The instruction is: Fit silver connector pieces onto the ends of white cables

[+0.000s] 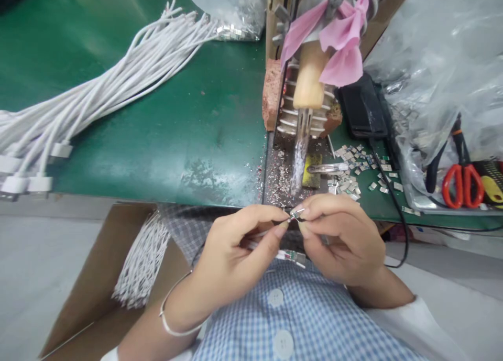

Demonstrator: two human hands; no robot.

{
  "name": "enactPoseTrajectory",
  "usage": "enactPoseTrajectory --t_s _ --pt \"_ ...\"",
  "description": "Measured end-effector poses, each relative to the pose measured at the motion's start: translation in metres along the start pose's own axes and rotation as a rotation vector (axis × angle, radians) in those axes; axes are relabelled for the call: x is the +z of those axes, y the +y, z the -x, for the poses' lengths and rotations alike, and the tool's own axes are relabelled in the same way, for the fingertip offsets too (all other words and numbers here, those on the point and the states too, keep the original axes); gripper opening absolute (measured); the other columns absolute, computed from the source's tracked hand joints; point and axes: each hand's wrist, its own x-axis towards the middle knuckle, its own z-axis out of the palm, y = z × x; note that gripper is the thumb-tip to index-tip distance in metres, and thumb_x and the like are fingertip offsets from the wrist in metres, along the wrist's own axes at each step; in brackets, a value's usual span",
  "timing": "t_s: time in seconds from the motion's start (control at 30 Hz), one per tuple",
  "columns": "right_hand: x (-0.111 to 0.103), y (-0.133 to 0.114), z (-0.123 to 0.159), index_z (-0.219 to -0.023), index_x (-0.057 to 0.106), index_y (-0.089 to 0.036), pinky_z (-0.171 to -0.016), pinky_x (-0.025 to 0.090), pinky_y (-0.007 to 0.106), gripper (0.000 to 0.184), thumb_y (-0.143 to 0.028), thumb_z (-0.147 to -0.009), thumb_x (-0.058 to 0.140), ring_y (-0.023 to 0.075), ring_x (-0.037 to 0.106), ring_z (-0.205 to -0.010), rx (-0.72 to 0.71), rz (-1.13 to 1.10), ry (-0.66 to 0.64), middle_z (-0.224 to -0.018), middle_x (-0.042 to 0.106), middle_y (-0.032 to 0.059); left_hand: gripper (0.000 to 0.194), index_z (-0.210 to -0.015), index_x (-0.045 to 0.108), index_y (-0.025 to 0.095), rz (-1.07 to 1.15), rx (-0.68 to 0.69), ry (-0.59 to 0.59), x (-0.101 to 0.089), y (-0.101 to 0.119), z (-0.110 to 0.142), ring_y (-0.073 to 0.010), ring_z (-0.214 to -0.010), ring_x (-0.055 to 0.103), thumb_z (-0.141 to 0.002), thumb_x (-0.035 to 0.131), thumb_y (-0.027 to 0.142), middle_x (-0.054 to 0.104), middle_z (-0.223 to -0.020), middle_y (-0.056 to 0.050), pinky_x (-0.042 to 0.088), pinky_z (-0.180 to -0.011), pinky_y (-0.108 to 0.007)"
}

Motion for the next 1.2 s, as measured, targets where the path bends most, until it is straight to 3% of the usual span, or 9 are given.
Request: enactPoseTrajectory --t_s 0.27,0.47,0.73,1.2 --pt "-0.007 -0.006 0.004 -0.086 0.057 -0.018 -0.080 0.059 0.028 0.021 0.001 -0.078 0.059 0.0140 0.067 -0.091 0.032 -0.037 -0.053 -0.094 0.062 0.0030 0.021 -0.101 0.064 0.022 0.018 0.005 -0.034 -0.001 -0.003 0.004 -0.0068 -0.053 0.056 -0.087 0.064 0.005 0.067 -0.071 0.004 0.045 -0.048 -0.014" --pt "-0.010 -0.009 0.012 -0.087 0.056 -0.017 -0.082 0.058 0.026 0.021 0.002 -0.078 0.060 0.0128 0.067 -0.094 0.135 -0.156 -0.092 -0.098 0.061 0.0033 0.014 -0.097 0.059 0.023 0.104 -0.149 -0.036 0.000 0.001 0.013 -0.0095 -0.051 0.058 -0.090 0.062 0.011 0.064 -0.064 0.005 0.045 -0.046 -0.017" --pt "-0.011 -0.014 0.020 -0.087 0.056 -0.018 -0.079 0.058 0.026 0.020 0.000 -0.079 0.059 0.0124 0.066 -0.092 0.213 -0.264 -0.119 -0.099 0.062 0.0023 0.010 -0.085 0.063 0.022 0.051 -0.183 -0.029 -0.002 -0.001 0.020 -0.0088 -0.052 0.058 -0.090 0.063 0.014 0.064 -0.065 0.005 0.046 -0.048 -0.017" --pt "-0.010 -0.016 0.024 -0.088 0.057 -0.019 -0.080 0.060 0.028 0.020 -0.002 -0.078 0.058 0.0148 0.069 -0.092 0.155 -0.279 -0.171 -0.097 0.064 0.0047 0.010 -0.082 0.064 0.021 0.003 -0.192 -0.057 -0.007 0.002 0.032 -0.0105 -0.052 0.060 -0.091 0.063 0.018 0.065 -0.065 0.003 0.046 -0.047 -0.019"
